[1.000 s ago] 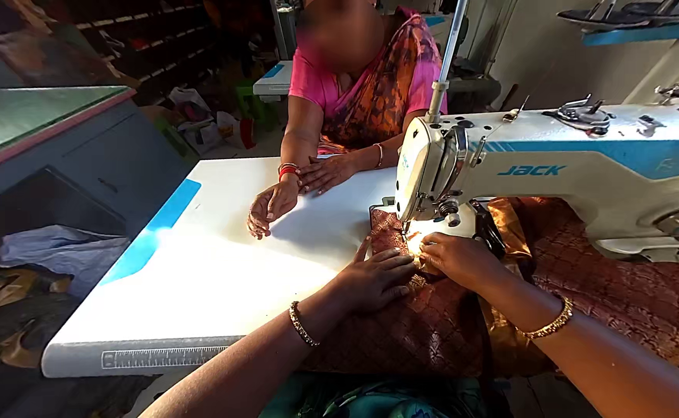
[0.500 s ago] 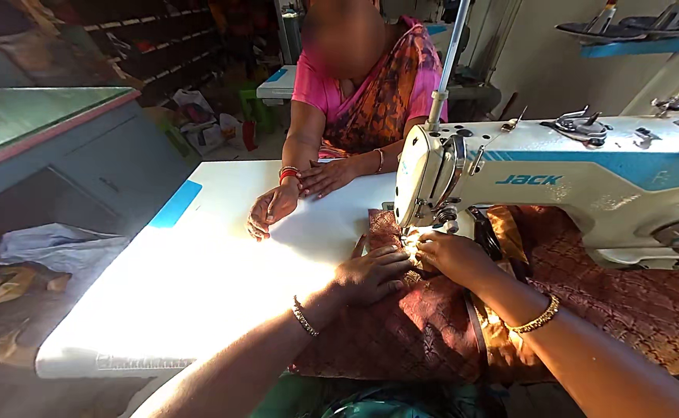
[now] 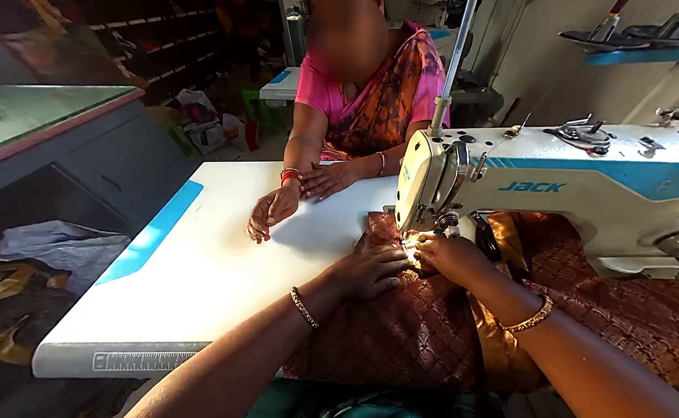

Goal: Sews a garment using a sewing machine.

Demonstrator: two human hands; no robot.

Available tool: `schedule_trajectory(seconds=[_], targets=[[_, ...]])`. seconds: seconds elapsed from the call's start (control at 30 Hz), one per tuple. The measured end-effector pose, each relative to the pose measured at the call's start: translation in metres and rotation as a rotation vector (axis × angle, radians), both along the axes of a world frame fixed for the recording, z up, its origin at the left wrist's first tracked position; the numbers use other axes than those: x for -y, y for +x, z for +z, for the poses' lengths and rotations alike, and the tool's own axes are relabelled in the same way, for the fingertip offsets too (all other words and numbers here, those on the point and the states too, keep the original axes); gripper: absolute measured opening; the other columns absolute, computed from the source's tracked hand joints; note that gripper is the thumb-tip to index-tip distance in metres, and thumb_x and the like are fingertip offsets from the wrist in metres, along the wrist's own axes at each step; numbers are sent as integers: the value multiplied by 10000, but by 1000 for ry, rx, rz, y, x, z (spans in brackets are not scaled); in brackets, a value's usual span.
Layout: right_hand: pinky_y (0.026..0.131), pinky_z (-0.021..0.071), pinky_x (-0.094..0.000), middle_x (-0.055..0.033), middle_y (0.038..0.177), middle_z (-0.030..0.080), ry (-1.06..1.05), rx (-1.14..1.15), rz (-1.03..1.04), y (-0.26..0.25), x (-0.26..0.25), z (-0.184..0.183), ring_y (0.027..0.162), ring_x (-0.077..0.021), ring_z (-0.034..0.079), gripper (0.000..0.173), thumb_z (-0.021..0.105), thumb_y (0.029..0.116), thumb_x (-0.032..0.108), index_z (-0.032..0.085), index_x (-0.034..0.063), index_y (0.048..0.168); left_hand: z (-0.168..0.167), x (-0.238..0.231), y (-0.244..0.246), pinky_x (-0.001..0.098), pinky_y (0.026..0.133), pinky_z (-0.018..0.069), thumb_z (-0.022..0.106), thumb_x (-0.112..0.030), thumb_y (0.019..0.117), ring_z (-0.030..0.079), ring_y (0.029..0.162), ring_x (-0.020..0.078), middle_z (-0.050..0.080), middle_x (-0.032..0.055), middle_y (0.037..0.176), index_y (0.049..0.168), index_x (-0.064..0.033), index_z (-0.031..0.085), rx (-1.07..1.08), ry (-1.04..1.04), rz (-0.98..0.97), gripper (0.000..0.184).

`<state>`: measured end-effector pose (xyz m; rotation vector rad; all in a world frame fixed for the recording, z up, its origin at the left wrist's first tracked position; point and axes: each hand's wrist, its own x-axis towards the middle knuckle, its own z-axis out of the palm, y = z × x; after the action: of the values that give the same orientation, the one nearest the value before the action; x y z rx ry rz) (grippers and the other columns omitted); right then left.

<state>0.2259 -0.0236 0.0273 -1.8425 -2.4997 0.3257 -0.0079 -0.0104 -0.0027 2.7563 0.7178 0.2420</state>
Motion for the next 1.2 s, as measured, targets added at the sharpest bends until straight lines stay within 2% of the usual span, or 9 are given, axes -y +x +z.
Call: schedule_trajectory(seconds=[0.1, 0.33, 0.67, 0.83, 0.93, 1.07, 1.1, 1.13, 1.2], targets=[[988, 507, -590, -138, 1363, 654, 32, -2, -2, 2, -2, -5, 1188, -366, 656, 303, 513, 1080, 190, 713, 65, 1270, 6, 0, 1, 625, 1252, 67, 416, -371, 1085, 362, 1507, 275, 511, 102, 1532, 1496, -236, 556, -33, -16, 43, 454], [985, 507, -592, -182, 1248, 703, 64, -1, -24, 1, -6, -5, 1160, -382, 669, 311, 529, 1078, 228, 723, 68, 1261, 9, -5, 1, 608, 1253, 96, 422, -373, 1085, 372, 1494, 257, 522, 77, 1510, 1493, -241, 558, -41, -25, 44, 450], [987, 502, -580, -202, 1175, 717, 82, 14, -66, 3, -15, -11, 1139, -385, 671, 311, 527, 1079, 239, 728, 56, 1232, -8, -31, 1, 640, 1241, 74, 404, -391, 1081, 382, 1483, 232, 524, 61, 1497, 1485, -244, 564, 11, -3, -23, 459], [977, 507, -592, -195, 1159, 726, 116, -6, -83, 6, -22, -20, 1124, -385, 680, 315, 532, 1074, 254, 730, 64, 1228, -5, -36, 0, 637, 1242, 72, 411, -379, 1079, 385, 1480, 224, 523, 56, 1501, 1475, -267, 577, 11, -14, -36, 444], [1019, 486, -578, -171, 1230, 712, 91, -10, -120, 4, -23, -19, 1180, -365, 659, 332, 521, 1082, 282, 712, 110, 1292, -1, -37, 0, 657, 1229, 111, 444, -340, 1080, 435, 1444, 259, 540, 82, 1480, 1449, -242, 609, 27, -12, -54, 415], [1021, 473, -620, -179, 1253, 706, 110, -20, -162, 4, -20, -19, 1187, -397, 654, 350, 545, 1075, 324, 708, 121, 1310, -1, -43, 0, 671, 1218, 108, 488, -294, 1061, 437, 1441, 297, 549, 113, 1471, 1421, -215, 636, 46, -32, -82, 397], [1017, 473, -631, -180, 1243, 711, 133, -37, -154, 4, -20, -20, 1176, -403, 659, 340, 555, 1072, 317, 714, 122, 1301, 0, -45, 0, 667, 1217, 130, 532, -268, 1043, 454, 1422, 305, 561, 123, 1451, 1393, -194, 660, 67, -62, -86, 380], [1018, 472, -636, -181, 1230, 718, 157, -62, -147, 5, -21, -21, 1171, -404, 663, 324, 573, 1066, 302, 726, 120, 1285, 4, -49, 0, 632, 1195, 223, 582, -215, 1011, 495, 1371, 309, 587, 137, 1407, 1335, -153, 701, 95, -113, -80, 351], [1035, 452, -640, -187, 1223, 716, 148, -76, -188, 6, -23, -19, 1188, -404, 649, 309, 594, 1055, 306, 741, 124, 1257, 24, -57, 5, 542, 1066, 448, 637, -137, 992, 626, 1201, 323, 678, 186, 1253, 1167, -14, 749, 116, -225, 4, 242]])
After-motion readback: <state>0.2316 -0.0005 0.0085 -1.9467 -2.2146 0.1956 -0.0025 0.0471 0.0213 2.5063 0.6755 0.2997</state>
